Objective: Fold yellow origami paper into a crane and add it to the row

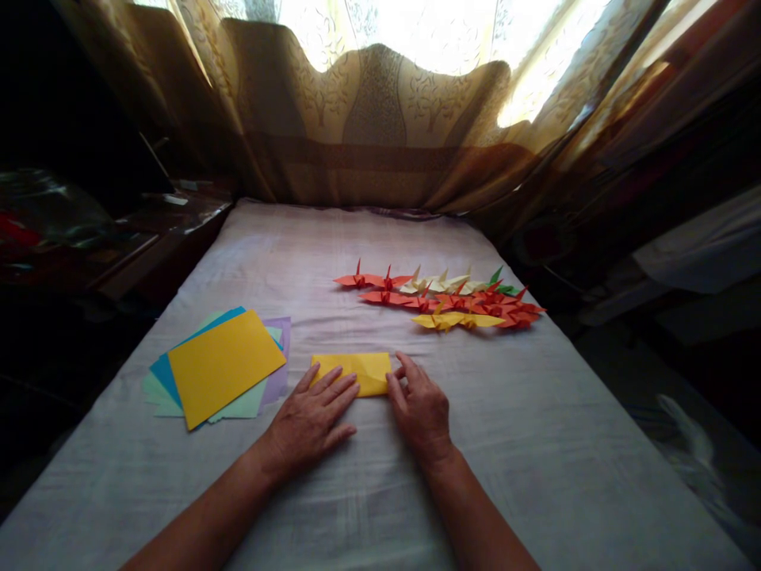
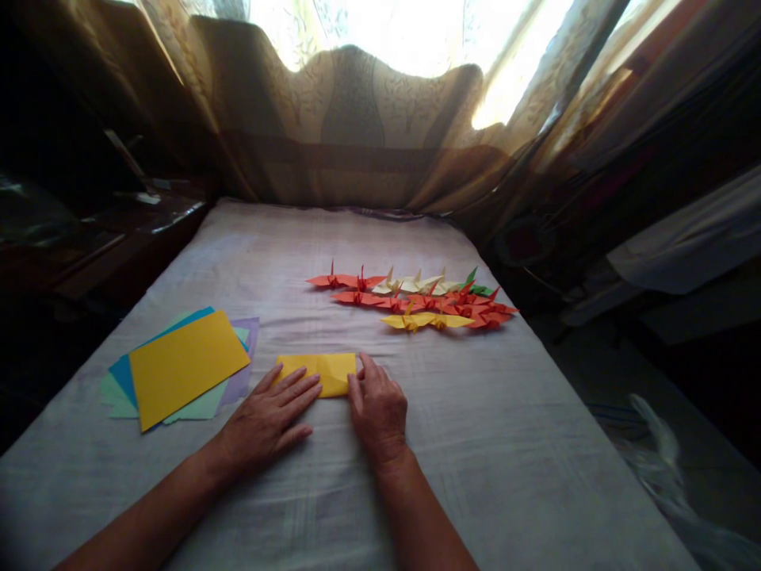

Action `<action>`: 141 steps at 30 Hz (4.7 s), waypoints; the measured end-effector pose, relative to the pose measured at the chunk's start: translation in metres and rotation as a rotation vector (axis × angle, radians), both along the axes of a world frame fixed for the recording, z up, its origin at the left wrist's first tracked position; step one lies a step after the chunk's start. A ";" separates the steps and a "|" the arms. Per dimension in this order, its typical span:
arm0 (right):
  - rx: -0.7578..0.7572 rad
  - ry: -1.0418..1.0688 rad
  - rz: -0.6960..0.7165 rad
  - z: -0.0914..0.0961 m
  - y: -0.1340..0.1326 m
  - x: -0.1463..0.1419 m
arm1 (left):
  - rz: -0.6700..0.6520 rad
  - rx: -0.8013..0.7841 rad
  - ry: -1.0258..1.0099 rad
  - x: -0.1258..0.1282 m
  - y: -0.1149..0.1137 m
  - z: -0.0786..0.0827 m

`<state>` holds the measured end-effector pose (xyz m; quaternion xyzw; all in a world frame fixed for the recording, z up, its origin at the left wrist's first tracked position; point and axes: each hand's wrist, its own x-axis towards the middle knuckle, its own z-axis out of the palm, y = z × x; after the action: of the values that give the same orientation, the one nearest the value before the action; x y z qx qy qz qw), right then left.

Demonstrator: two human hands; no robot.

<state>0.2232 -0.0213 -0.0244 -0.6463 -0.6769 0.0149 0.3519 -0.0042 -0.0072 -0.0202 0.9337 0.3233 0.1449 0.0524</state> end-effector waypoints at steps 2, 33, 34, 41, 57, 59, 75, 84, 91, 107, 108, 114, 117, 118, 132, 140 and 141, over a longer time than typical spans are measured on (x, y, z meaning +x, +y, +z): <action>0.002 -0.006 0.021 0.002 -0.001 0.000 | 0.006 -0.016 -0.009 0.000 0.000 -0.001; 0.212 -0.114 0.378 0.016 -0.007 0.001 | 0.147 0.090 -0.375 -0.006 0.006 0.012; 0.226 -0.098 0.390 0.016 -0.007 0.000 | 0.147 0.106 -0.390 -0.006 0.006 0.014; 0.231 0.163 0.438 0.018 -0.010 -0.002 | 0.170 0.164 -0.425 -0.009 0.007 0.018; 0.402 0.017 0.371 0.038 -0.014 0.003 | 0.376 0.334 -0.487 -0.018 0.016 0.018; 0.337 -0.102 0.348 0.033 -0.013 0.000 | 0.398 0.348 -0.377 -0.018 0.016 0.015; -0.069 -0.041 0.439 0.016 -0.010 0.001 | 0.052 0.044 -0.078 -0.009 -0.008 0.009; -0.209 -0.127 0.347 0.023 0.015 0.000 | 0.178 0.050 -0.128 -0.009 -0.013 0.004; -0.139 -0.189 0.214 0.013 0.023 -0.009 | 0.173 0.064 -0.121 -0.008 -0.014 0.006; -0.124 -0.276 0.144 0.010 0.027 -0.015 | 0.165 0.071 -0.085 -0.004 -0.012 0.011; -0.125 -0.279 0.137 0.010 0.027 -0.015 | 0.165 0.076 -0.075 -0.004 -0.012 0.011; -0.119 -0.275 0.120 0.008 0.027 -0.016 | 0.176 0.079 -0.084 -0.002 -0.011 0.012; -0.114 -0.272 0.116 0.008 0.027 -0.016 | 0.169 0.099 -0.068 -0.001 -0.011 0.013; -0.113 -0.271 0.113 0.008 0.027 -0.016 | 0.169 0.108 -0.056 -0.001 -0.011 0.014; -0.114 -0.235 0.086 0.007 0.027 -0.016 | 0.173 0.098 -0.065 0.001 -0.011 0.015; -0.048 -0.189 0.061 0.002 0.018 -0.020 | 0.183 0.142 -0.010 0.005 -0.011 0.017; -0.050 -0.200 0.056 0.001 0.017 -0.020 | 0.184 0.139 -0.011 0.006 -0.011 0.017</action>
<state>0.2032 -0.0038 -0.0232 -0.6341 -0.7258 -0.0227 0.2658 0.0014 -0.0185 -0.0029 0.9007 0.3964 0.1762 -0.0243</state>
